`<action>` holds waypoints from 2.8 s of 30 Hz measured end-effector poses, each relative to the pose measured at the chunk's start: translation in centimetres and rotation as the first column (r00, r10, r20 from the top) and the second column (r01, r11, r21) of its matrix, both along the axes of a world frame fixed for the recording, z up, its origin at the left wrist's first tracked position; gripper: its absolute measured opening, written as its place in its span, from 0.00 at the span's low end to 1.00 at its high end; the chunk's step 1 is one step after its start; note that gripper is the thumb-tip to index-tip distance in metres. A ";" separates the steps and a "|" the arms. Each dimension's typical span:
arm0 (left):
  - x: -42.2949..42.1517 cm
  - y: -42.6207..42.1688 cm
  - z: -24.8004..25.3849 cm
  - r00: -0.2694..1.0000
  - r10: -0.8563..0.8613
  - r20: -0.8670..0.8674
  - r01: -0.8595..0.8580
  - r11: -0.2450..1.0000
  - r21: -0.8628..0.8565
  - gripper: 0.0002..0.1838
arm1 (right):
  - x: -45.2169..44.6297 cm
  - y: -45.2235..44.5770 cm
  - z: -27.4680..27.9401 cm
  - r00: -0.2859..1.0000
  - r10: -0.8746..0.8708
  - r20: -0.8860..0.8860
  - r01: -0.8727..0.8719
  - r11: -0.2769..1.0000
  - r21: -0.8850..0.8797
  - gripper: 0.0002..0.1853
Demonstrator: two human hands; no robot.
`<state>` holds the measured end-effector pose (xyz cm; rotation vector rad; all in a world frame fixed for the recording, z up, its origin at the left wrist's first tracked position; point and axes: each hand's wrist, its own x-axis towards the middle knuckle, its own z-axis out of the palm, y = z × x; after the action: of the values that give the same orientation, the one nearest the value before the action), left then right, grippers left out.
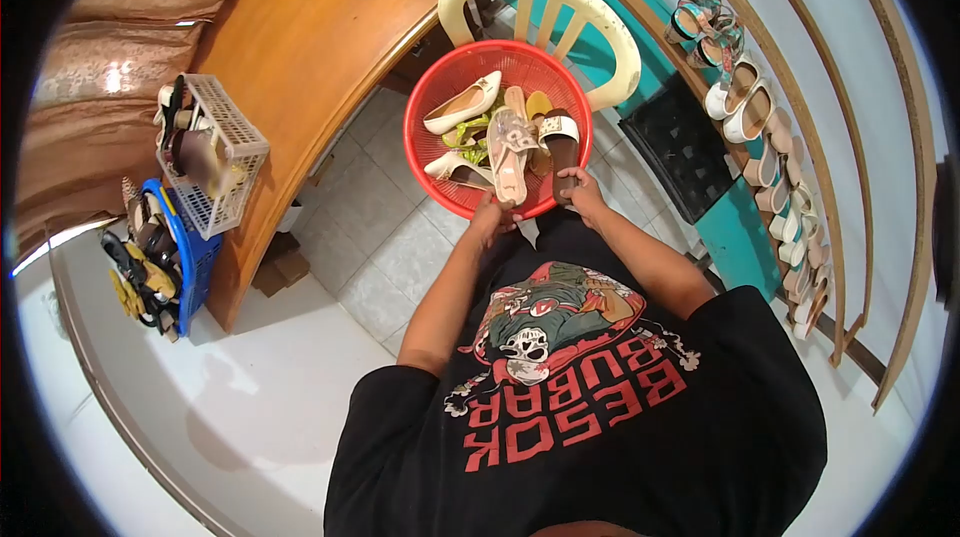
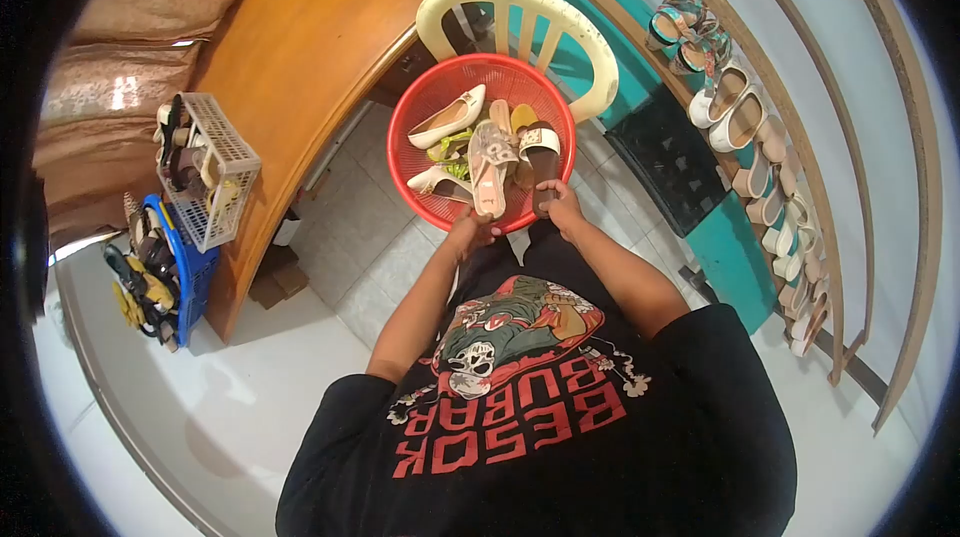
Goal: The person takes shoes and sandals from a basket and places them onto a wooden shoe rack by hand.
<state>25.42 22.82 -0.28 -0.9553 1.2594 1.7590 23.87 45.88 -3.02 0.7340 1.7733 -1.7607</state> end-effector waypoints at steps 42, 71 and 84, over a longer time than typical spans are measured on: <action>-11.9 -19.5 -4.9 0.676 -0.395 -0.622 0.247 0.917 -0.313 0.17 | -3.6 -12.4 -6.4 0.976 -0.090 0.199 -0.038 0.828 0.559 0.24; -21.0 -13.5 -8.2 0.198 -0.971 0.133 0.652 0.029 -0.757 0.28 | 1.9 -8.9 7.6 0.946 -0.009 0.324 0.084 0.972 -0.219 0.25; -15.2 -12.9 -5.7 0.034 -0.998 0.044 0.337 -0.030 -0.941 0.14 | 1.1 -7.7 3.7 0.927 -0.149 0.345 0.266 0.908 -0.323 0.24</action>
<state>10.18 9.92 -5.97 0.4671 2.5425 0.3094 25.02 38.15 0.66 1.0059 1.1470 -1.9142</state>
